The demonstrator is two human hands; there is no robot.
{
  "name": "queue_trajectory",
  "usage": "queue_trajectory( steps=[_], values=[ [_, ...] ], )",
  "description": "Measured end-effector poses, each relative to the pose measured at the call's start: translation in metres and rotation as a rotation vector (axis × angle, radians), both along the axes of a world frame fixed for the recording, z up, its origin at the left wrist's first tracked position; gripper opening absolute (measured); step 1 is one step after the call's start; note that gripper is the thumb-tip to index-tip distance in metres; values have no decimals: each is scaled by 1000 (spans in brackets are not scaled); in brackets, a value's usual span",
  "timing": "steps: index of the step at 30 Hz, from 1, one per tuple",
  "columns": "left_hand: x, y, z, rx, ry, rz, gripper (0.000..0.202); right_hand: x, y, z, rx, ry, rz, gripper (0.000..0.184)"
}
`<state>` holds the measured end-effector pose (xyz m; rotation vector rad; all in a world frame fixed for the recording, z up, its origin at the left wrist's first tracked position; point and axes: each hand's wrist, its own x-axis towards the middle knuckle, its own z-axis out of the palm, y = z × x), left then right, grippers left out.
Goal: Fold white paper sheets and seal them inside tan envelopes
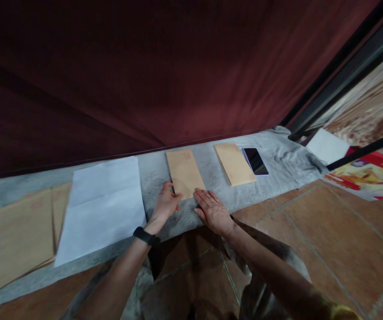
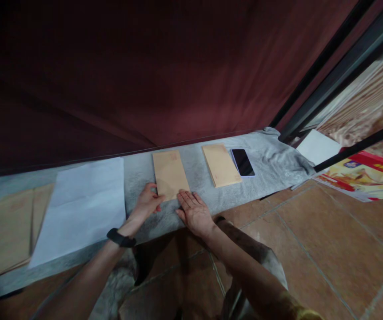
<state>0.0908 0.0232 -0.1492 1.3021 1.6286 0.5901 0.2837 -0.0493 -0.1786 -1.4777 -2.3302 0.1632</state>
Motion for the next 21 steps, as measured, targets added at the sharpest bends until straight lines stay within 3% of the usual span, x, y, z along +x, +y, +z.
queue_trajectory(
  steps=[7, 13, 16, 21],
  values=[
    [-1, 4, -10, -47, -90, 32, 39, 7, -3, -1, 15, -19, -80, 51],
    [-2, 0, -6, -50, -114, 30, 27, 8, -3, -1, 22, -18, -107, 49],
    [-5, -3, -3, -49, -223, 2, 21, 5, -2, 0, 29, 9, -111, 47],
    [-7, -9, 3, -82, -442, 0, 34, -6, 2, 8, 59, 17, -48, 53]
  ],
)
